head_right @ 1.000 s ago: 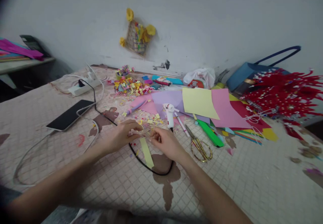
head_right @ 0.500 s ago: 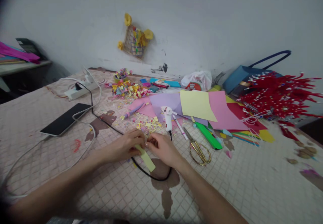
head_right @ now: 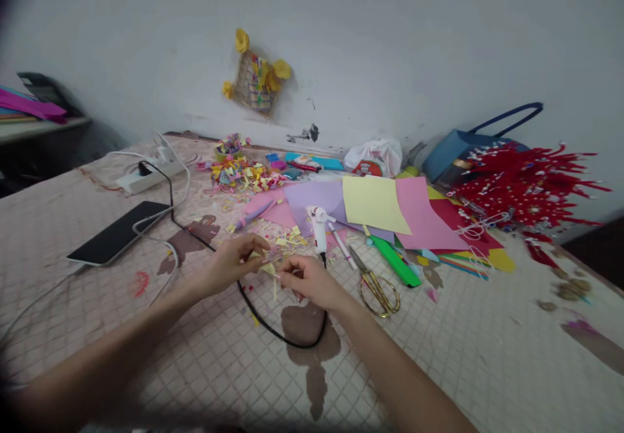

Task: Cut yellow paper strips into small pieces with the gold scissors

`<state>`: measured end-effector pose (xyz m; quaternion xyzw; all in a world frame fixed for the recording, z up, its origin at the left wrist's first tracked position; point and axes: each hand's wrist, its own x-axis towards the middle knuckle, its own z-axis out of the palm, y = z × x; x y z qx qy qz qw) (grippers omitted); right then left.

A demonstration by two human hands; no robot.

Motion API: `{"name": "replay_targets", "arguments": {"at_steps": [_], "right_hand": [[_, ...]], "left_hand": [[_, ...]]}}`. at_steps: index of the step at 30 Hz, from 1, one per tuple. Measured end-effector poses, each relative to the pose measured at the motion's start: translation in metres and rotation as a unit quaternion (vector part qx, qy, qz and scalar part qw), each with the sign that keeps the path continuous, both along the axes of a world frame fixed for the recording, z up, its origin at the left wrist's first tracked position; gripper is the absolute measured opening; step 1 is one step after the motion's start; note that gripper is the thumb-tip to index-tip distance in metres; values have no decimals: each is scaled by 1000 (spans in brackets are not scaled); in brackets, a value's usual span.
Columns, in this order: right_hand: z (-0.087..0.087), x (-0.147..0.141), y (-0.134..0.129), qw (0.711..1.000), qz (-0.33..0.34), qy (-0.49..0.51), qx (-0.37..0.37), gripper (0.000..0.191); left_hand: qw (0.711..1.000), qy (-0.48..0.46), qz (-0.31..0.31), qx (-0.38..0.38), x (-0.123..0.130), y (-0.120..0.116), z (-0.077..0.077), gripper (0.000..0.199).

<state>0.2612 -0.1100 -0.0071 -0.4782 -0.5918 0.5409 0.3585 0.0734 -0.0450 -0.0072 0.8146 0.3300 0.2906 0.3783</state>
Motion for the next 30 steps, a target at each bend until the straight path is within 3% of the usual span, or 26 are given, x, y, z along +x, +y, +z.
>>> {"name": "replay_targets", "arguments": {"at_steps": [6, 9, 13, 17, 23, 27, 30], "right_hand": [[-3, 3, 4, 998, -56, 42, -2, 24], [-5, 5, 6, 994, -85, 69, -3, 22], [-8, 3, 7, 986, -110, 123, -23, 20], [-10, -3, 6, 969, -130, 203, -48, 21], [-10, -10, 3, 964, -147, 217, -53, 22], [-10, -11, 1, 965, -139, 215, -57, 21], [-9, -10, 1, 964, -150, 215, -47, 21]], "left_hand": [[1000, 17, -6, 26, 11, 14, 13, 21], [998, -66, 11, 15, 18, 23, 17, 23], [981, -174, 87, -22, 24, 21, 10, 25], [987, -148, 24, -58, 23, 5, 5, 23], [976, -160, -51, -135, 26, -5, 4, 23], [960, -205, -63, -180, 29, -4, 0, 22], [966, -197, -64, -157, 27, -4, 3, 17]]}}
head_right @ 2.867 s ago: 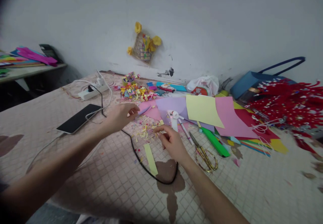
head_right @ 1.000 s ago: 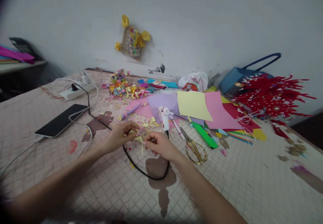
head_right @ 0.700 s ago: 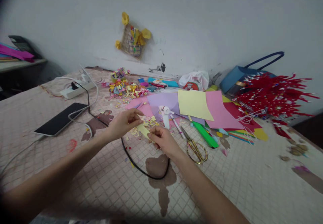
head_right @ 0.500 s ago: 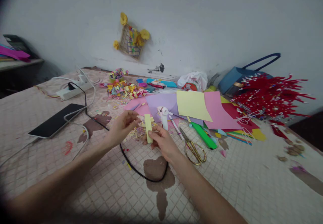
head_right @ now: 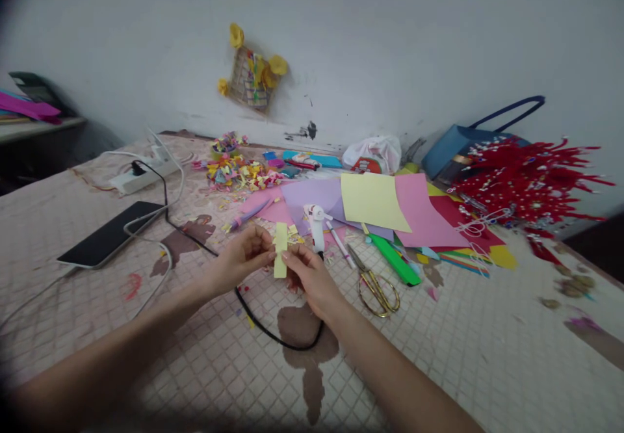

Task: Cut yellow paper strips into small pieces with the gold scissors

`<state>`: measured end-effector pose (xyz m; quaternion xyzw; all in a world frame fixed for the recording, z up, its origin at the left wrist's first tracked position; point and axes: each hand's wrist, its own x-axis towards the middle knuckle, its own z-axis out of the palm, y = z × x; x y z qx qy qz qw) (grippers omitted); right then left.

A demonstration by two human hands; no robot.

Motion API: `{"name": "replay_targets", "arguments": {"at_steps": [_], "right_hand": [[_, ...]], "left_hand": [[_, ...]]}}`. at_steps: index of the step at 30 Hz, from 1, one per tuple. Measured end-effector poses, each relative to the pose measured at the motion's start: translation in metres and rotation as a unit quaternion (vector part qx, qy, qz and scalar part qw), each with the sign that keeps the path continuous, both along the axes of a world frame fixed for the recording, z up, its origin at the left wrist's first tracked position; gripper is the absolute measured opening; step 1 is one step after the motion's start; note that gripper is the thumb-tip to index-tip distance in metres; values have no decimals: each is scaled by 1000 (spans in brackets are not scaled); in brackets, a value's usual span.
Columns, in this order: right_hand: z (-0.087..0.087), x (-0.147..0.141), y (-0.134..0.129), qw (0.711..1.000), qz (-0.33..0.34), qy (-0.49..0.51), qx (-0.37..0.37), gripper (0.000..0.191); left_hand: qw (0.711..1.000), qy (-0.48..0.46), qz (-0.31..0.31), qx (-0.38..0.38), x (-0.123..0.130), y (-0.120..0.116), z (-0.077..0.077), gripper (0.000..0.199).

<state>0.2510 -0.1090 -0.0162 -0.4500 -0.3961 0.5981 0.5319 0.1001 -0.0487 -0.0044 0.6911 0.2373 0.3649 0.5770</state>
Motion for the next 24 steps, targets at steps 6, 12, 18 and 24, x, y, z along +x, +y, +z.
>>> {"name": "replay_targets", "arguments": {"at_steps": [6, 12, 18, 24], "right_hand": [[2, 1, 0, 999, -34, 8, 25, 20], [4, 2, 0, 1000, -21, 6, 22, 23], [3, 2, 0, 1000, -7, 0, 22, 27], [4, 0, -1, 997, -55, 2, 54, 19]], "left_hand": [[990, 70, -57, 106, -4, -4, 4, 16], [986, 72, -32, 144, -4, 0, -3, 19], [990, 57, -99, 81, -5, -3, 5, 15], [994, -4, -32, -108, -1, -6, 7, 21]]}}
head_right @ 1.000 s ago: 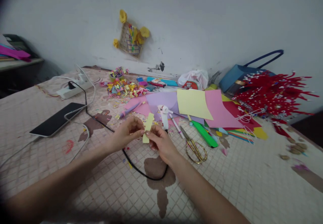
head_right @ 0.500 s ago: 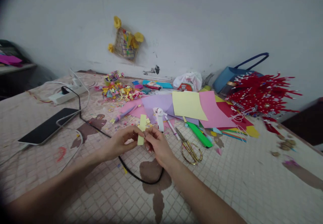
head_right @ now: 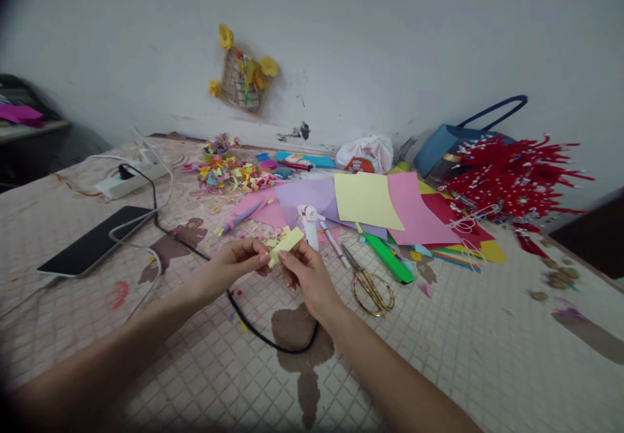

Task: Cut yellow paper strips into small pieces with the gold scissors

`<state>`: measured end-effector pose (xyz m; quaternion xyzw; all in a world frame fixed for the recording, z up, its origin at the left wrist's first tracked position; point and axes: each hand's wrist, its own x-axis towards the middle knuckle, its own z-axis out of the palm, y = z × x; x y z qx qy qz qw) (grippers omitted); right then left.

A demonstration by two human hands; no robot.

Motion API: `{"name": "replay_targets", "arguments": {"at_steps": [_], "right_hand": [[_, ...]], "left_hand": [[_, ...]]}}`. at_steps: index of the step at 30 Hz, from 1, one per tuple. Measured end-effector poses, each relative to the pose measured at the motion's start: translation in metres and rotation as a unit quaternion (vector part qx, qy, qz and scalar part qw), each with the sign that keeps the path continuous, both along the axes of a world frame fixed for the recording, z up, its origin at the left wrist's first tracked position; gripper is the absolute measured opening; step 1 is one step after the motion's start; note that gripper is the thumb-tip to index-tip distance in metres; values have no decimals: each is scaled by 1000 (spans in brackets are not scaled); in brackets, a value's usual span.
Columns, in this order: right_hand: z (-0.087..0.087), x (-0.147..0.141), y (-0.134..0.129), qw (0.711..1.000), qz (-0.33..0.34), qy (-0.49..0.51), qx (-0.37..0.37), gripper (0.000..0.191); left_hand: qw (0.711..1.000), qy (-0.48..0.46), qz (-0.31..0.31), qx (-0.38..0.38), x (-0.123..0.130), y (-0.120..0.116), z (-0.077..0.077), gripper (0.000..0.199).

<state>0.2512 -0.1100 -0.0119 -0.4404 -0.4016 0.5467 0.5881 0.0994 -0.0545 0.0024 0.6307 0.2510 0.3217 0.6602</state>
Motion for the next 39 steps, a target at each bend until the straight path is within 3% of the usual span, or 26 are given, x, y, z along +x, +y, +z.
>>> {"name": "replay_targets", "arguments": {"at_steps": [4, 12, 24, 32, 39], "right_hand": [[1, 0, 0, 999, -25, -10, 18, 19], [-3, 0, 1, 999, -28, -23, 23, 17], [-4, -1, 0, 999, -26, -40, 22, 17], [-8, -1, -2, 987, -2, -158, 21, 18], [-8, -1, -3, 984, -11, -172, 37, 18]], "left_hand": [[995, -25, 27, -93, 0, 2, -2, 23], [991, -8, 38, -131, 1, 2, -2, 32], [987, -32, 37, -154, 2, 2, -8, 33], [991, -24, 56, -118, 2, 3, -8, 35], [990, -4, 55, -130, 3, 0, -8, 34]]}}
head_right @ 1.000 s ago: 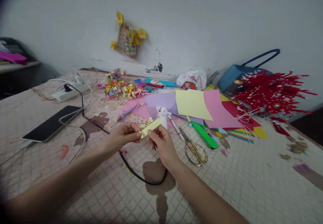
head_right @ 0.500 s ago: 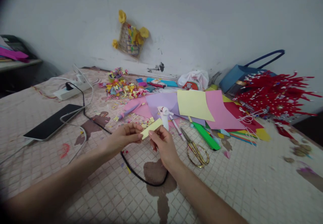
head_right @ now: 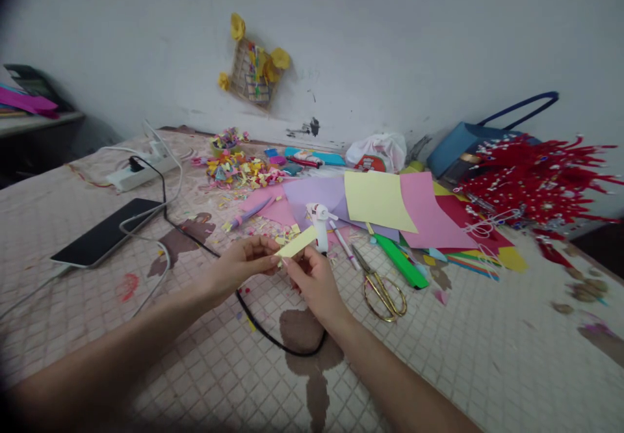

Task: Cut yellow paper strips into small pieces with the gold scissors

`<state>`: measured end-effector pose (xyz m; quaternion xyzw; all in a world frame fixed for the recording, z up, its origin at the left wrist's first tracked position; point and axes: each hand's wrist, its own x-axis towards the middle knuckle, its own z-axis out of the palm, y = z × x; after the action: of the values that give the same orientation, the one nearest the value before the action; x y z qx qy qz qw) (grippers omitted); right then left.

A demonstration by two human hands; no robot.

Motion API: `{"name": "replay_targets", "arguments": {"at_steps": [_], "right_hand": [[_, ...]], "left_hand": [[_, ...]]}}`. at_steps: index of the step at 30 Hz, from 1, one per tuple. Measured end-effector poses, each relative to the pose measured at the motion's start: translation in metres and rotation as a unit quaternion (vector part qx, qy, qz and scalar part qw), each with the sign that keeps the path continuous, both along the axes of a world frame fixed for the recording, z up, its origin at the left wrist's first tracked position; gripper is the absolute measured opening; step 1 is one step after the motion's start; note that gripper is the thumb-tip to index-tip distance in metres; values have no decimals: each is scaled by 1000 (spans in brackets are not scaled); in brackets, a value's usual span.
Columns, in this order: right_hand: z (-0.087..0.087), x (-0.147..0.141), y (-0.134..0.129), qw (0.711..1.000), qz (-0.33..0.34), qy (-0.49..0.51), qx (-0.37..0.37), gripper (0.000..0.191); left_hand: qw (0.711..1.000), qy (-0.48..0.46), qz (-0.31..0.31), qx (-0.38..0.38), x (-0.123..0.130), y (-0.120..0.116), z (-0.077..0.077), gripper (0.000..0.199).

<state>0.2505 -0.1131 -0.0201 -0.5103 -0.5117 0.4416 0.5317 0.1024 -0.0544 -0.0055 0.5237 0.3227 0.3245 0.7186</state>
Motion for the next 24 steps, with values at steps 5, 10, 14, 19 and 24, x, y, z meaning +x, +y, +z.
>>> {"name": "replay_targets", "arguments": {"at_steps": [5, 10, 14, 19, 24], "right_hand": [[1, 0, -1, 1000, 1, 3, -2, 18], [2, -1, -1, 1000, 13, 18, -4, 19], [0, -1, 0, 1000, 19, 14, -16, 20], [-3, 1, 0, 1000, 11, -3, -14, 19], [-3, 1, 0, 1000, 5, -9, -3, 17]], "left_hand": [[998, 12, -38, -42, 0, -1, -2, 30], [998, 3, -33, -51, -1, -1, -1, 30], [999, 13, -31, -17, -1, -1, 0, 29], [999, 22, -31, 14, -1, -2, 0, 29], [999, 10, -39, -32, -1, -2, -1, 30]]}}
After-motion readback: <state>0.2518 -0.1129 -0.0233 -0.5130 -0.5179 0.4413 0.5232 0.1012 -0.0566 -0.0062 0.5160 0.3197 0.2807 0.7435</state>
